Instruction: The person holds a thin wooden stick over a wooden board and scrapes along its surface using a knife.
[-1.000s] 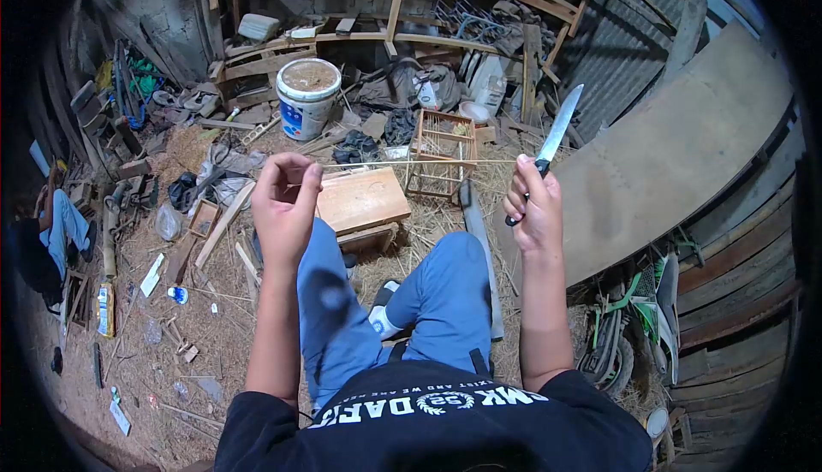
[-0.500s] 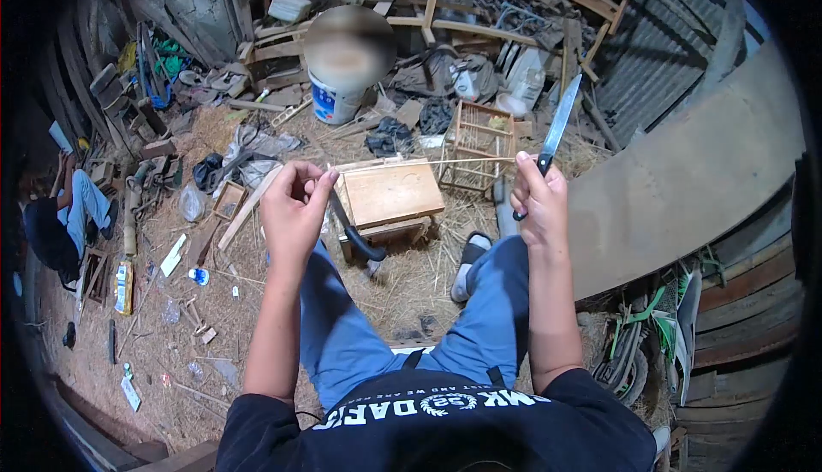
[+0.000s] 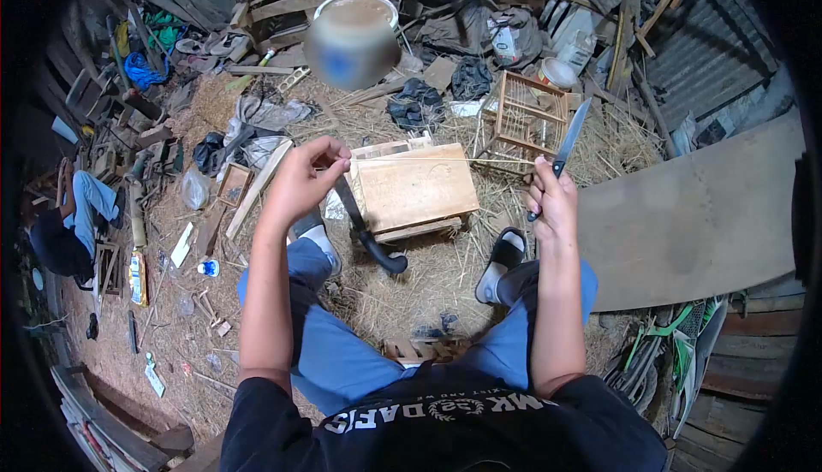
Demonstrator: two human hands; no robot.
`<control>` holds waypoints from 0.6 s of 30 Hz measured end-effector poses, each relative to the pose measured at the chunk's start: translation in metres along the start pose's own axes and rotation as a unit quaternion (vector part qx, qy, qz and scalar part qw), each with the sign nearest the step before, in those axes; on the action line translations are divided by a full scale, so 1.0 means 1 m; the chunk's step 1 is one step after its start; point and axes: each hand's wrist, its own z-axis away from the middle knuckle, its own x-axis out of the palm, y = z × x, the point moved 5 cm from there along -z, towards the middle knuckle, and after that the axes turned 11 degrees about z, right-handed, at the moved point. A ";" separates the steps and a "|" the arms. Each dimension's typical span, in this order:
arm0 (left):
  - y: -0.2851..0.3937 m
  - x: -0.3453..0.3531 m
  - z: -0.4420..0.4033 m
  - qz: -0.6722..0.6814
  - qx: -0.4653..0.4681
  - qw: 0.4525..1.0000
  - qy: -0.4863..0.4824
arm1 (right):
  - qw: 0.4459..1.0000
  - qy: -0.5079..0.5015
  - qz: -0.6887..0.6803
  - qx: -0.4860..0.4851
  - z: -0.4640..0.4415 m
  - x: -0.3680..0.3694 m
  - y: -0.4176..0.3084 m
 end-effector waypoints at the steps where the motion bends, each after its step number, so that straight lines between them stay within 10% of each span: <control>1: -0.011 0.001 -0.010 0.004 -0.001 1.000 -0.001 | 1.000 0.008 0.012 0.003 -0.008 -0.003 -0.001; 9: -0.060 0.021 -0.054 0.164 0.000 0.985 0.049 | 0.998 0.013 0.048 0.027 -0.045 -0.010 0.020; 11: -0.024 0.034 -0.053 -0.099 0.224 0.958 0.146 | 0.997 0.006 0.076 0.023 -0.047 -0.005 0.026; 18: -0.057 0.098 -0.082 -0.106 0.184 0.971 -0.112 | 0.992 -0.063 0.099 0.036 -0.078 0.013 0.076</control>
